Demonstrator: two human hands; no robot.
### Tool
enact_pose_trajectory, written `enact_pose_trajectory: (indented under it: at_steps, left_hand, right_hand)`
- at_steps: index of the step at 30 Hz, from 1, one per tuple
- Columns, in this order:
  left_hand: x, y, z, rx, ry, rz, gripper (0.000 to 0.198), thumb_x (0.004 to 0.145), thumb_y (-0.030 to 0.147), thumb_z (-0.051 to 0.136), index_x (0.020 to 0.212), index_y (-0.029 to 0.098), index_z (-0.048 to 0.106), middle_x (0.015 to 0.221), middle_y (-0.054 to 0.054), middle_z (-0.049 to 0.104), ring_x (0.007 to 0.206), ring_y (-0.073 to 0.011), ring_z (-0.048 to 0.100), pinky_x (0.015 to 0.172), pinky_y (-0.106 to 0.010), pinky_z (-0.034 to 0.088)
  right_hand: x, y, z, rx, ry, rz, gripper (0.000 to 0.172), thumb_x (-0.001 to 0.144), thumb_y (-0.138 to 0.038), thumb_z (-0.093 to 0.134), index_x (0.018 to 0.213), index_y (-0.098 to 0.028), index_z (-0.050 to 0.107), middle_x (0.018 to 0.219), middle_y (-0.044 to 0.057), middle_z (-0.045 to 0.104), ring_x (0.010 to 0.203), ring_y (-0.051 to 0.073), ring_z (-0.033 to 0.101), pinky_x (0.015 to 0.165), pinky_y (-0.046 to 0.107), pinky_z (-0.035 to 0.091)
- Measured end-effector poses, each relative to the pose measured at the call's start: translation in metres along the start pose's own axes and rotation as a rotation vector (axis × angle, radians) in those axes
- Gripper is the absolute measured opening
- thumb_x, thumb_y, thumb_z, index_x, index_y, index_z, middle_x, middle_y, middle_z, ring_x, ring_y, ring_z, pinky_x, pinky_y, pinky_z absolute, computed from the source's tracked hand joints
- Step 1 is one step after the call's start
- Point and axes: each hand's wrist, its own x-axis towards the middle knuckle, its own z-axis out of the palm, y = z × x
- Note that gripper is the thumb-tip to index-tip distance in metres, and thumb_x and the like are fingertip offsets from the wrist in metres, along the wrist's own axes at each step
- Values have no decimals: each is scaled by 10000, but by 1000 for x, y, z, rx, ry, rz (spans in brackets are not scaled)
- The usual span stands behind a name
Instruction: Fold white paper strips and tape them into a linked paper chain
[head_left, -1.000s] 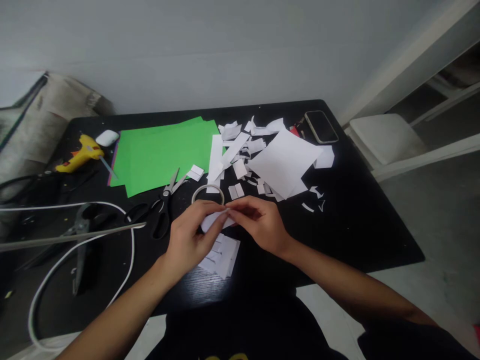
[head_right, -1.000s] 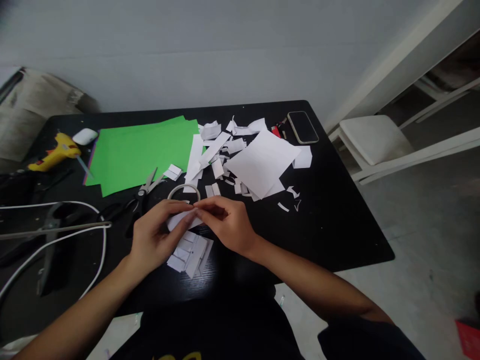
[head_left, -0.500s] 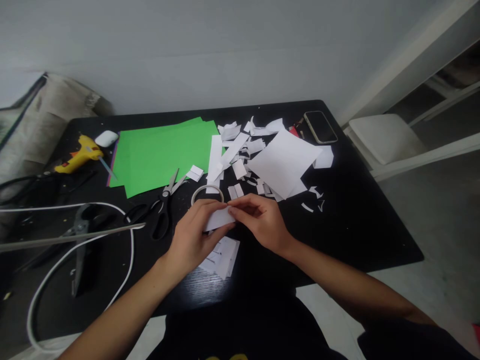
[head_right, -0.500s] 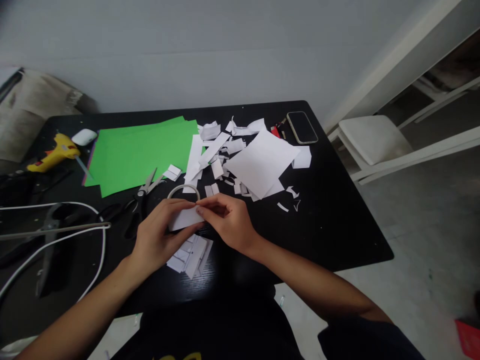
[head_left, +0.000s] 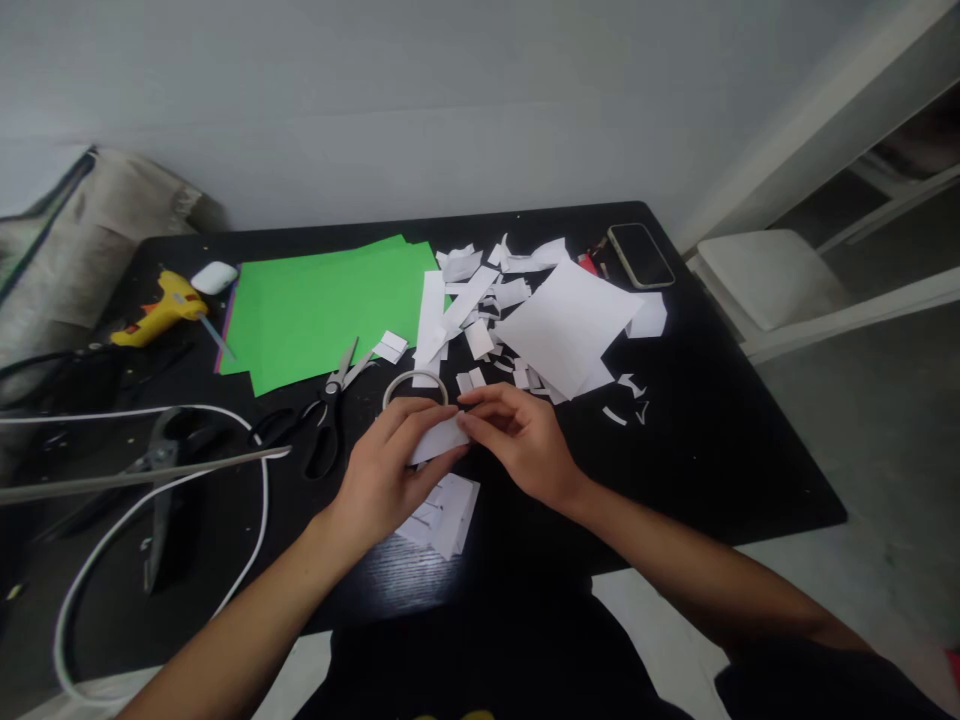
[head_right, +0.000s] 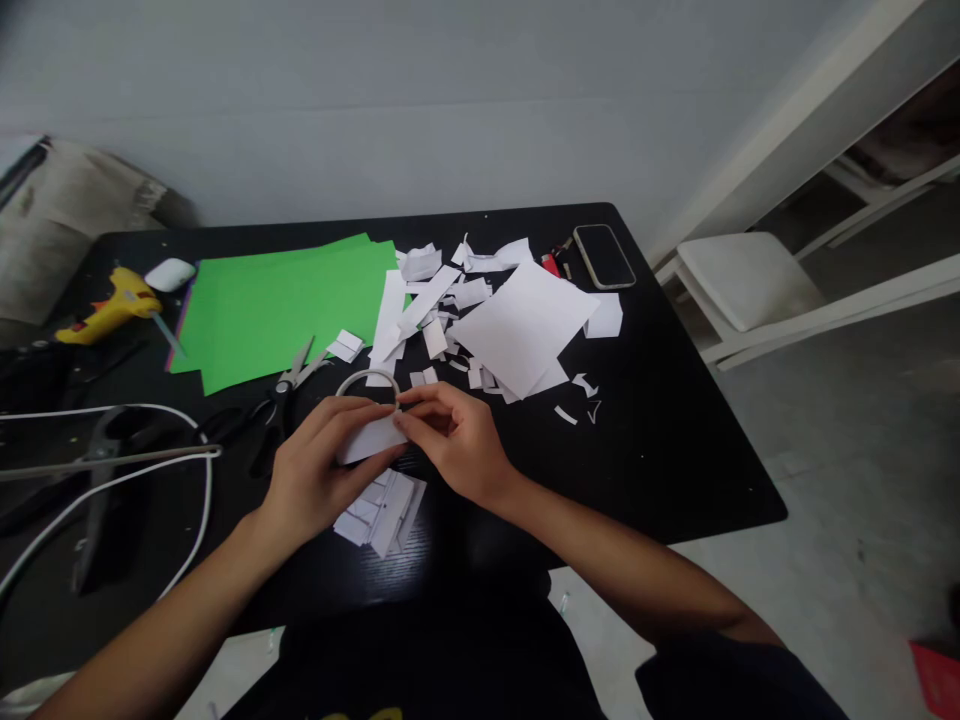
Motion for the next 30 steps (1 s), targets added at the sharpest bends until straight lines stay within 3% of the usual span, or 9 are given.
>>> enact_pose_trajectory:
  at_steps: [9,30]
  left_hand:
    - [1,0,0,14,44,2,378,921,220,792,1270,191,650,1132,-90,693,1029,-201,706,893,-329,625]
    - [2,0,0,19,8,-11,400,919,240,796,1285,207,639,1156,-91,688,1050,-210,707,909,-341,617]
  right_hand:
    - [2,0,-3,9,-49,131,281,717,-338,939,904,-197,784,869,33,815,819,192,784,791,323,652]
    - [0,2,-2,-145,-41,-7,160,858,-351,827,883,-196,793,856,43,810,795,189,767,744,308,615]
